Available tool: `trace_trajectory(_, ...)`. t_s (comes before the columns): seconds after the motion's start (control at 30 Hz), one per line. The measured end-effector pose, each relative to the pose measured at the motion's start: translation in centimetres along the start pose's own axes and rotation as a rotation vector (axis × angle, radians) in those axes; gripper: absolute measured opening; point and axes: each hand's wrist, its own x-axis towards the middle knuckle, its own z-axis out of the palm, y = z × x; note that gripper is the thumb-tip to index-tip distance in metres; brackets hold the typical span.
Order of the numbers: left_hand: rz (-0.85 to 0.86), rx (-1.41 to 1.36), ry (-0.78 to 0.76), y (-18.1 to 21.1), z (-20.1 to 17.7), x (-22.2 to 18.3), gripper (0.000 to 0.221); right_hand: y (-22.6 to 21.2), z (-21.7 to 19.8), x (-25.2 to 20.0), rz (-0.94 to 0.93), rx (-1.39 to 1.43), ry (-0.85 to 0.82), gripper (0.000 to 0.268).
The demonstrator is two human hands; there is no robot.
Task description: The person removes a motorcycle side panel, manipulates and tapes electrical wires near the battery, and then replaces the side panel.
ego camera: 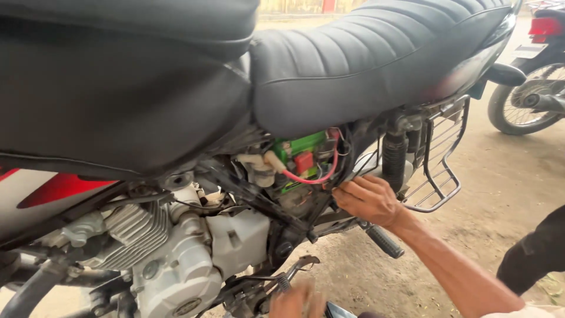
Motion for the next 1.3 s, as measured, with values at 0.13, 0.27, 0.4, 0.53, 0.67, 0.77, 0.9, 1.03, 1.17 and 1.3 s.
trace_trajectory(0.13,-0.312,-0.213,0.019,9.8,0.3,13.5,0.04,-0.6,-0.9,0.2,0.101,0.083,0.008,0.022)
trace_trajectory(0.27,-0.362,-0.641,0.086,8.3,3.2,18.5,0.027,-1.4,-1.5,0.2,0.156,0.127,-0.012,0.021)
trace_trajectory(0.4,-0.472,-0.882,0.161,5.8,4.9,20.3,0.014,-2.9,-0.6,-0.6,0.569,0.28,0.084,0.021)
trace_trajectory(0.53,-0.492,-0.86,0.164,4.6,5.0,20.8,0.015,-3.3,0.0,0.1,1.831,1.006,0.193,0.024)
trace_trajectory(0.67,-0.465,-0.853,0.129,4.8,4.6,21.3,0.012,-2.9,0.9,-0.2,1.875,1.436,0.225,0.026)
trace_trajectory(0.77,-0.516,-0.933,0.122,5.3,4.5,21.4,0.006,-2.7,3.2,-1.9,1.784,1.265,0.198,0.027)
trace_trajectory(0.9,-0.52,-0.955,0.16,5.4,4.5,21.5,0.002,-2.6,3.7,-2.4,1.754,1.435,0.32,0.019)
trace_trajectory(1.03,-0.567,-0.965,0.14,5.4,3.7,21.6,0.011,-2.8,2.6,-0.6,1.868,1.357,0.235,0.018)
trace_trajectory(1.17,-0.534,-0.931,0.074,3.7,3.2,21.9,0.008,-3.5,2.3,1.1,1.853,1.087,0.113,0.022)
trace_trajectory(1.3,-0.514,-0.871,-0.007,4.8,2.4,21.6,0.005,-4.3,3.1,1.4,1.849,0.791,0.095,0.031)
